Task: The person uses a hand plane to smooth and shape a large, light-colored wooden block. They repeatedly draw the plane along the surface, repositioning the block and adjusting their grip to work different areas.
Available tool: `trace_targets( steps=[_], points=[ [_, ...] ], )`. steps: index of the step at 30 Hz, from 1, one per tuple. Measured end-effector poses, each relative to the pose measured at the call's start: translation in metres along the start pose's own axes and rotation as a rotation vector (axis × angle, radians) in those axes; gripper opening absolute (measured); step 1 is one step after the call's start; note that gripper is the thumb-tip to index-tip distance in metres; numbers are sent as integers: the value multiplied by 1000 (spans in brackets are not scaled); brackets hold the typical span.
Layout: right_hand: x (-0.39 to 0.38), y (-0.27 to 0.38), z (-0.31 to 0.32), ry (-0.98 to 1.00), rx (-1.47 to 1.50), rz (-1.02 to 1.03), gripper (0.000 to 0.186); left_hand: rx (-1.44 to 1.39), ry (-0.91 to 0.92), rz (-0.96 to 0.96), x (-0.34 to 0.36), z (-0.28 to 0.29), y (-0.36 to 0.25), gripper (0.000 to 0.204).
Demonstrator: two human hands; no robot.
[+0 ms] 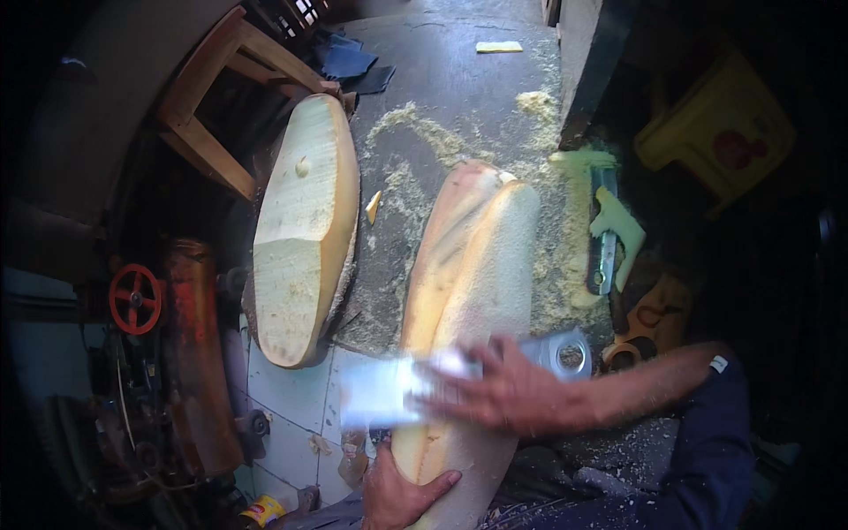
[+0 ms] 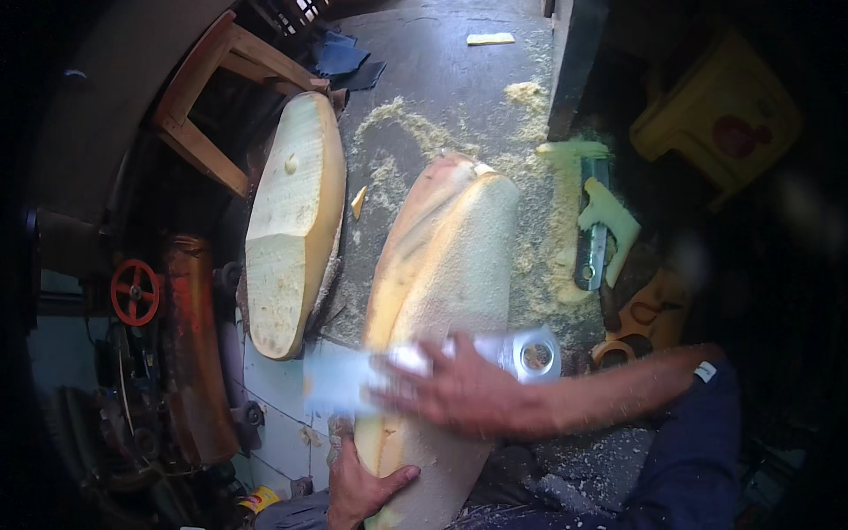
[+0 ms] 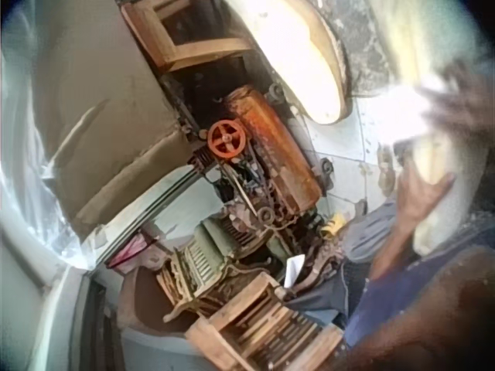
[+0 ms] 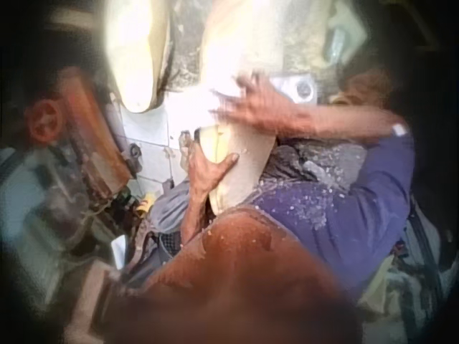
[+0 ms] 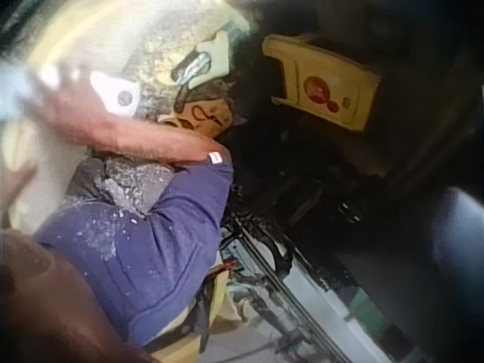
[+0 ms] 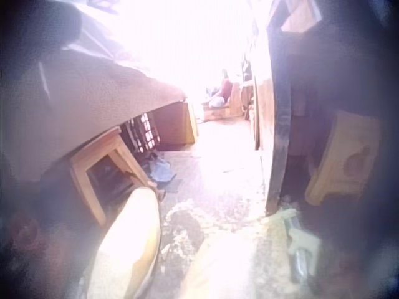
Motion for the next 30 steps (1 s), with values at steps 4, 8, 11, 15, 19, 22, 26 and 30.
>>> trace_targets(
  steps=[4, 8, 11, 15, 19, 22, 26, 30],
  points=[
    [11, -31, -11, 376, 421, -183, 62, -98, 71, 173, 5, 4, 6, 103],
    [7, 0, -7, 150, 203, -54, 55, -94, 63, 110, 7, 6, 3, 101],
    [11, -30, -28, 147, 249, -144, 54, -74, 44, 192, 6, 4, 2, 98],
    [9, -59, -49, 177, 394, -380, 55, 38, 19, 113, 6, 0, 3, 95],
    [11, -41, -33, -113, 68, -47, 59, -197, 73, 48, 8, 0, 7, 108],
    [16, -77, -43, 99, 599, -498, 62, -120, 6, 66, 8, 2, 9, 95],
    [21, -59, -53, 216, 279, -365, 63, -14, 77, 108, 4, -2, 6, 106],
    [27, -64, -57, 97, 328, -147, 54, -6, -17, -7, 4, -6, 4, 100]
  ],
)
Point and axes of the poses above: each hand's wrist, its own x-axis towards the middle knuckle, its own z-axis out of the back of the hand, y = z × x, the point moved 2 cm from there along x, towards the middle knuckle, and after that the axes turned 5 degrees about y, right-handed, at the moved point
